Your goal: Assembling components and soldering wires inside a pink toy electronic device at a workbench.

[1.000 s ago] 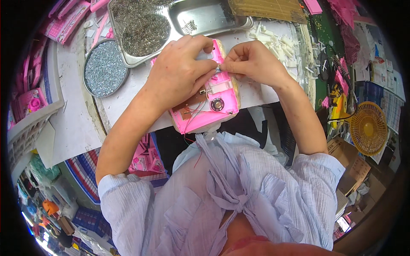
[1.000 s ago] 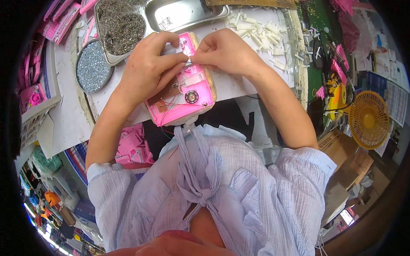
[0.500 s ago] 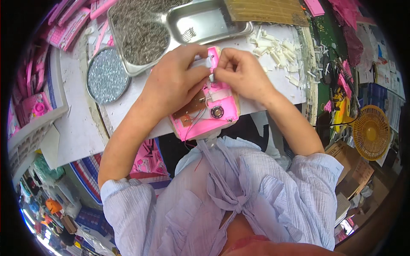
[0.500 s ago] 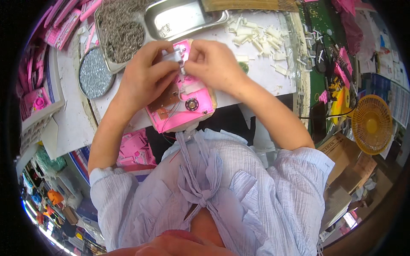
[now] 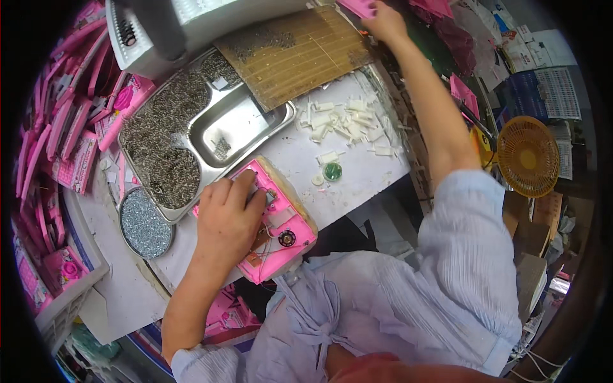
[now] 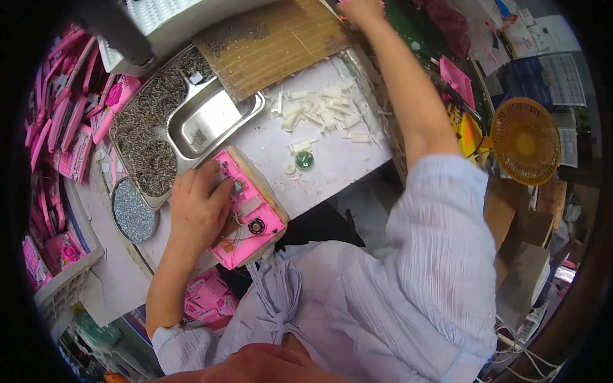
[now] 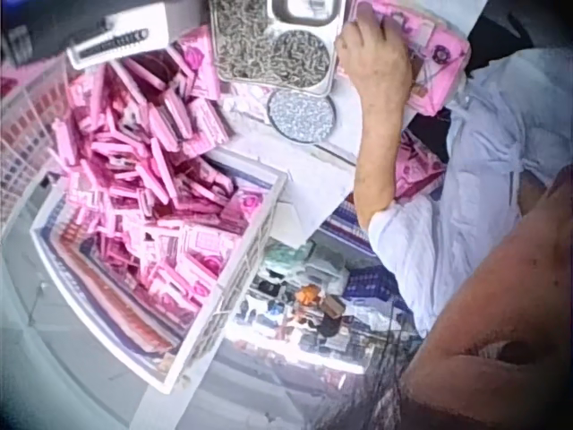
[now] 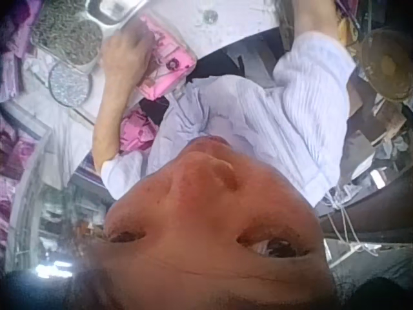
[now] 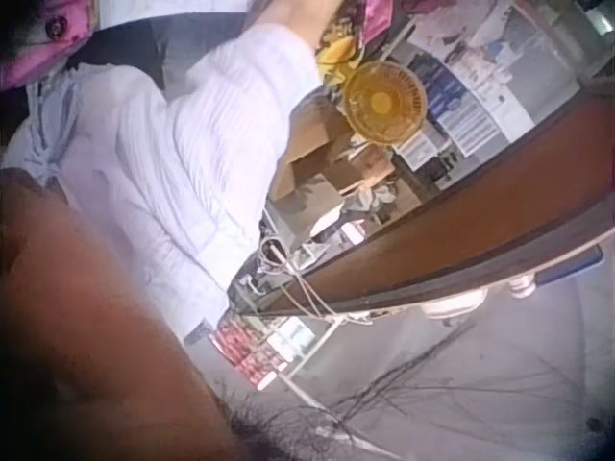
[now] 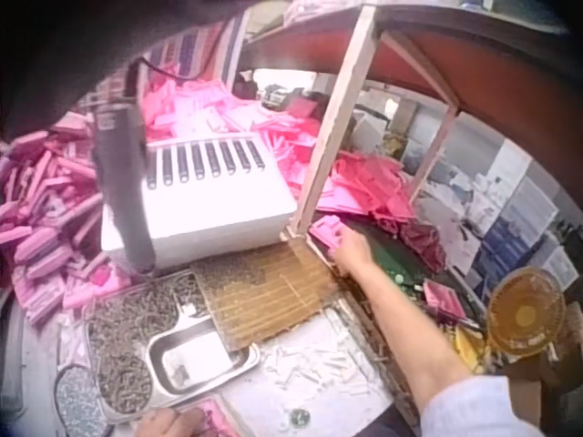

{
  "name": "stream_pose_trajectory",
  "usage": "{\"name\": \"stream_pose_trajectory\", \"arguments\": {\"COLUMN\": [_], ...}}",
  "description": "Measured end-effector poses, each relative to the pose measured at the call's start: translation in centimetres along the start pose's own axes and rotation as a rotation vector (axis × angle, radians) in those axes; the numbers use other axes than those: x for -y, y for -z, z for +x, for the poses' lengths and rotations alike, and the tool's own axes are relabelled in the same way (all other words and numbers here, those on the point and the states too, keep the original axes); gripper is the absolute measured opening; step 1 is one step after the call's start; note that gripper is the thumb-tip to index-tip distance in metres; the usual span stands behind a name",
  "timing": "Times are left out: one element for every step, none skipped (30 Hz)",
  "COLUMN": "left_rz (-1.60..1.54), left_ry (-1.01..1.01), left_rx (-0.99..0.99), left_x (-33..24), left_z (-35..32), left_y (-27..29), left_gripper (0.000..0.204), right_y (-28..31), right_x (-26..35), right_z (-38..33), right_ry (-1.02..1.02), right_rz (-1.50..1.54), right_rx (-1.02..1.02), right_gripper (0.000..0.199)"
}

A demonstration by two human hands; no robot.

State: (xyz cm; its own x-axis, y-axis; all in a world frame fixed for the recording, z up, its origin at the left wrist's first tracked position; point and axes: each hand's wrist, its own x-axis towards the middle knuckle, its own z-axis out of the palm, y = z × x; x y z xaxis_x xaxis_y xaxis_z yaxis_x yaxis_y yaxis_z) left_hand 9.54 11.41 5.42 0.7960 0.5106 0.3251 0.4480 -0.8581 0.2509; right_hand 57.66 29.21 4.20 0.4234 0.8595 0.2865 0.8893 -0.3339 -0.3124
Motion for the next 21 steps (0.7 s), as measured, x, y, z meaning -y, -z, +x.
{"name": "stream_pose_trajectory", "arguments": {"left_rz": [0.006,0.005,0.022,0.027,-0.024,0.008,0.065,0.037,0.062,0.024,0.013,-0.022,-0.019,-0.058,-0.058,-0.201,-0.301,-0.4,-0.484,-0.729,-0.967], "left_ry": [-0.003,-0.037,-0.04,-0.044,-0.116,-0.086,-0.013,-0.055,0.009,-0.035,-0.044,-0.053,-0.016,-0.033,-0.003,0.1,0.255,0.407,0.366,0.408,0.457], "left_rx": [-0.012,-0.027,-0.033,-0.033,-0.068,-0.045,0.024,0.021,0.017,-0.06,-0.115,-0.162,-0.184,-0.237,-0.282,-0.335,-0.365,-0.404,-0.42,-0.406,-0.39], "left_x": [-0.2,-0.4,-0.5,-0.7,-0.6,-0.3,-0.4,-0.4,-0.6,-0.2,0.0,0.3,0.3,0.4,0.3,0.0,-0.6,-1.1,-0.5,-0.8,-1.5], "left_z": [0.3,1.0,1.3,1.4,2.3,2.0,1.1,1.0,-0.4,-0.2,-0.5,-0.5,-1.4,-1.2,-0.8,-0.3,-0.7,-1.1,-1.1,-0.6,0.0], "left_y": [-0.1,-0.4,-0.6,-0.7,-1.3,-1.0,0.0,0.1,0.9,0.6,0.7,0.7,1.3,1.2,1.7,1.8,2.2,2.7,3.1,3.5,4.0], "left_gripper": [0.027,0.024,0.021,0.018,0.018,0.02,0.021,0.023,0.026,0.029,0.033,0.036,0.039,0.042,0.037,0.032,0.027,0.022,0.025,0.031,0.037], "right_y": [-1.7,-2.6,-3.6,-4.3,-0.6,-2.7,-6.5,-3.8,-5.5,-2.4,-0.9,1.8,2.2,5.2,7.4,10.6,10.5,10.7,12.3,13.1,13.0], "right_x": [-4.1,-10.4,-13.9,-18.1,-26.9,-25.3,-17.5,-20.9,-14.2,-16.9,-15.9,-17.2,-12.6,-13.9,-13.6,-17.5,-14.1,-8.7,-4.5,-3.6,-2.5], "right_z": [2.7,7.1,9.8,11.1,12.5,13.0,12.6,13.2,12.0,12.8,12.5,12.8,10.4,10.5,9.2,9.6,6.6,1.6,-3.3,-6.6,-9.7], "right_ry": [0.125,0.011,-0.07,0.034,-0.072,-0.01,0.134,0.322,0.321,0.325,0.271,0.21,0.091,-0.016,-0.141,-0.121,-0.141,-0.149,-0.162,-0.002,0.169], "right_rz": [-0.285,-0.582,-0.558,-0.28,-0.412,-0.492,-0.53,-0.54,-0.337,-0.597,-0.596,-0.697,-0.608,-0.577,-0.494,-0.498,-0.381,-0.132,0.097,0.316,0.544], "right_rx": [-0.185,0.046,0.238,0.323,0.221,0.236,0.41,0.21,0.355,0.153,0.097,0.014,-0.043,-0.147,-0.263,-0.398,-0.522,-0.56,-0.61,-0.681,-0.733], "right_gripper": [0.027,0.081,0.11,0.11,0.11,0.1,0.084,0.068,0.052,0.043,0.04,0.038,0.039,0.046,0.055,0.056,0.054,0.049,0.045,0.038,0.032]}}
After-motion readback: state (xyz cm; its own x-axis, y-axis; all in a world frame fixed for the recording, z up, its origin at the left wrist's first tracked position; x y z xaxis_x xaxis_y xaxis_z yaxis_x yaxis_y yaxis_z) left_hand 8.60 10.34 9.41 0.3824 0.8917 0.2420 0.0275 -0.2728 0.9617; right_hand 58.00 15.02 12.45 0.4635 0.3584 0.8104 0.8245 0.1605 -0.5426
